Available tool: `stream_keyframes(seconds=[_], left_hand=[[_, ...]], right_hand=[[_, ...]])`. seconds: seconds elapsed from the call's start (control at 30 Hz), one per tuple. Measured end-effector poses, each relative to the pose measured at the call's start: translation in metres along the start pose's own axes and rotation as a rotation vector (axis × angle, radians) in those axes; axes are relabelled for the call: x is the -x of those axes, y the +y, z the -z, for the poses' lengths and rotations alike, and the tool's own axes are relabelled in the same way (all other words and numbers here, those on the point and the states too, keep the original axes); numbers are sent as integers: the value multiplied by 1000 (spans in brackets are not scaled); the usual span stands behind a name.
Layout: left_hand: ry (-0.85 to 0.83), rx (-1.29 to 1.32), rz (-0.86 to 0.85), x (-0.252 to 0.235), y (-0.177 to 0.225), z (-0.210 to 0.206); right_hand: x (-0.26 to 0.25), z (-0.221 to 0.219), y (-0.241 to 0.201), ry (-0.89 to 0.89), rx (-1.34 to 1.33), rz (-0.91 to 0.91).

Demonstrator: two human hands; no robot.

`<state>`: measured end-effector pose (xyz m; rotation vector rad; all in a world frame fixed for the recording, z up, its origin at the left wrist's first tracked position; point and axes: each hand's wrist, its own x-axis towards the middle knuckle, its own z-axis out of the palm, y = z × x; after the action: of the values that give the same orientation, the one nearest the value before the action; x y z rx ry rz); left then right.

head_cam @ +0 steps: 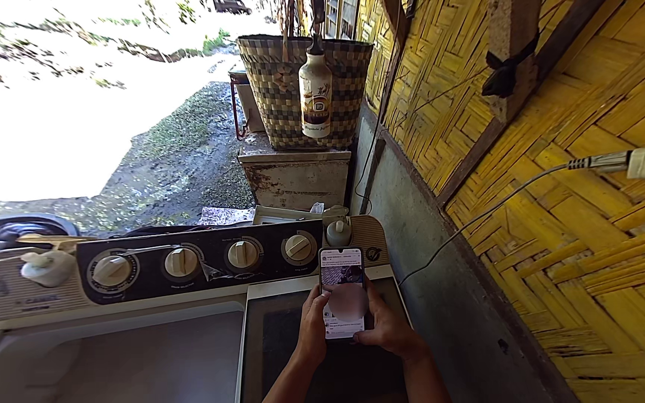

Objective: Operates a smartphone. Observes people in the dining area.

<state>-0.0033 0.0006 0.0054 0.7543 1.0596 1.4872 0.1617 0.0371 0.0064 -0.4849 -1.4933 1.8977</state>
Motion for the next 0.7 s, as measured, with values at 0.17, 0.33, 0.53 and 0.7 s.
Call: stream_keyframes(seconds=[0.17, 0.33, 0.53, 0.7], left_hand=[[-1, -4, -3, 0, 0, 0], [-3, -2, 1, 1, 0, 0], [5, -9, 6, 0, 0, 0], [4, -9, 11, 0, 0, 0]], right_hand=[[0, 0, 1, 9, -11, -8], [1, -1, 0, 23, -1, -31], [0, 0, 1, 15, 2, -23], [0, 1, 2, 16, 5, -17]])
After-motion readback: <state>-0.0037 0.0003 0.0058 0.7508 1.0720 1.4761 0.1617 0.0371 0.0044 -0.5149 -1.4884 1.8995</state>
